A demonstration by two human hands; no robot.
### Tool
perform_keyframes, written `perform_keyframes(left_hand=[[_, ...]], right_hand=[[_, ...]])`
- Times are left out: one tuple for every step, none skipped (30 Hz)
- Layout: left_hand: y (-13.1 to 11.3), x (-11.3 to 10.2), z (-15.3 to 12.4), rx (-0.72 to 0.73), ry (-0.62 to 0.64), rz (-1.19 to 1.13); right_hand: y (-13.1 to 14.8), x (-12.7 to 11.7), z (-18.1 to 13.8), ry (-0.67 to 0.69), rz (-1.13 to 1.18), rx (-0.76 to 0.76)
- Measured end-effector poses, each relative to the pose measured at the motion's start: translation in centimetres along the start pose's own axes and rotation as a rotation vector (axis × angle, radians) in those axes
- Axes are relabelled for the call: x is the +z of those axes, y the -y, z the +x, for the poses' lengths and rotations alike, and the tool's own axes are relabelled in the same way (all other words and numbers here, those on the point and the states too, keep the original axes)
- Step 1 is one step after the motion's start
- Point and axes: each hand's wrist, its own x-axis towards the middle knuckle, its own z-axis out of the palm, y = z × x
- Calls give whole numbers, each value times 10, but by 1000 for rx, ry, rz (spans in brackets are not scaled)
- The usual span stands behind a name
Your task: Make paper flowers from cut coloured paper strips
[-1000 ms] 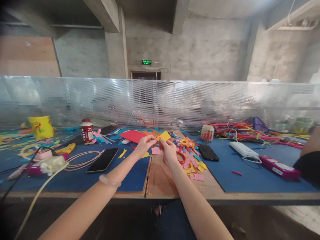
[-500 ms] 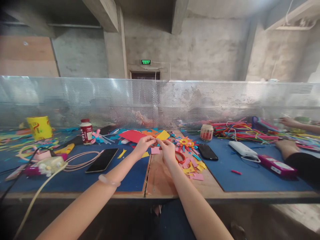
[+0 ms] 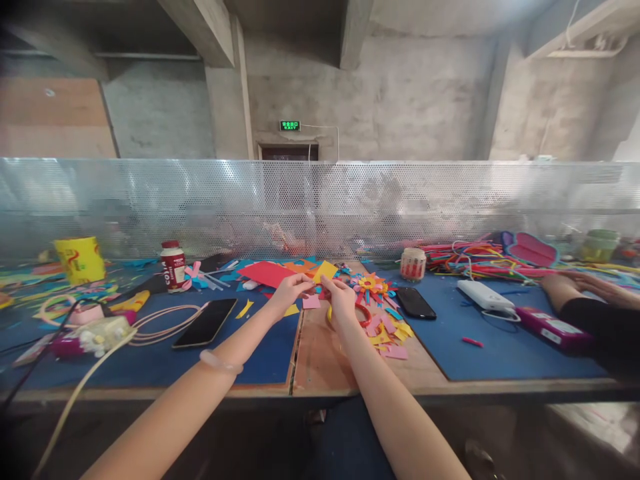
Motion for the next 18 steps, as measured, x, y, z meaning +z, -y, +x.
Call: perform_keyframes(left_hand=[[1, -1, 0, -3, 13, 2], [2, -3, 1, -2, 25, 3], [4, -4, 2, 1, 35, 2], [6, -5, 2, 8, 47, 3], [7, -6, 3, 20, 59, 4], [9, -7, 4, 34, 68, 5], [10, -7, 5, 48, 76, 4], [12, -8, 5, 64, 79, 1], [12, -7, 6, 79, 78, -5], [13, -7, 6, 94, 71, -11], [12, -7, 6, 105, 64, -15], [12, -6, 6, 110, 58, -14], [12, -6, 6, 109, 55, -12], [11, -6, 6, 101, 55, -11], [10, -6, 6, 90, 56, -13], [10, -6, 6, 81, 52, -17], [10, -7, 6, 75, 38, -21], [9, -8, 7, 75, 9, -27]], right_hand=[[0, -1, 1, 4, -22, -9], [-1, -2, 1, 8, -55, -20], [-2, -3, 2, 16, -94, -31], [-3, -4, 2, 27, -129, -41], [-4, -5, 3, 39, -154, -47], [-5, -6, 3, 51, -169, -47], [-5, -6, 3, 61, -169, -42], [-6, -6, 3, 64, -160, -34], [-6, -6, 3, 61, -151, -29], [-6, -6, 3, 56, -147, -29], [-6, -5, 3, 52, -150, -37], [-6, -4, 2, 49, -162, -50], [-6, -4, 2, 49, -188, -68], [-5, -3, 2, 55, -233, -88], [-5, -3, 2, 60, -300, -112], [-4, -4, 2, 61, -398, -141], [-3, -5, 2, 52, -536, -183], [-1, -8, 3, 27, -716, -233]])
